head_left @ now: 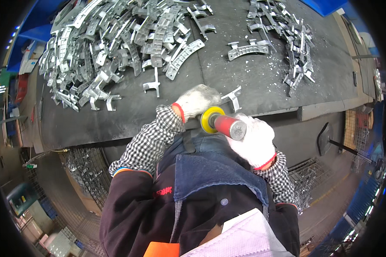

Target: Using a hand-held grinding tool to finish metal parts.

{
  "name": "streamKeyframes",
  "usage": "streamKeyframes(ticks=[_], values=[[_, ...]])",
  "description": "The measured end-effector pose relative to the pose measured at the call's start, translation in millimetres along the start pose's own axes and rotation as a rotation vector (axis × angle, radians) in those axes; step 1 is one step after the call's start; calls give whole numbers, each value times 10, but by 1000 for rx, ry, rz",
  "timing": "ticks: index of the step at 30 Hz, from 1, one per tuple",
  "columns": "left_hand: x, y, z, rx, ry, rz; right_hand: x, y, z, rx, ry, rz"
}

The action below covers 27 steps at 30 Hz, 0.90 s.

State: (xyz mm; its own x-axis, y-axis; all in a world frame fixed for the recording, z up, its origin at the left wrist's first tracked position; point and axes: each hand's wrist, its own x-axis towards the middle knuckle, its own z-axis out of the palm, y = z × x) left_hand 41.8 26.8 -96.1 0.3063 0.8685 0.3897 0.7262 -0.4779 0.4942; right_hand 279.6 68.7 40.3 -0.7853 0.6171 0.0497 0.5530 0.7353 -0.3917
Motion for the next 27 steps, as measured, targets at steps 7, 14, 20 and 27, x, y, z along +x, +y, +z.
streamKeyframes(ticks=[7, 14, 20, 27], values=[[330, 464, -540, -837, -340, -995, -94, 23, -104, -53, -171, 30], [254, 283, -343, -623, -389, -825, -58, 9, -90, -96, -23, -101], [319, 403, -531, -911, -270, -1071, -211, 97, -182, -135, -292, 14], [250, 316, -420, -833, -289, -944, 158, -67, -168, -81, -80, -98]])
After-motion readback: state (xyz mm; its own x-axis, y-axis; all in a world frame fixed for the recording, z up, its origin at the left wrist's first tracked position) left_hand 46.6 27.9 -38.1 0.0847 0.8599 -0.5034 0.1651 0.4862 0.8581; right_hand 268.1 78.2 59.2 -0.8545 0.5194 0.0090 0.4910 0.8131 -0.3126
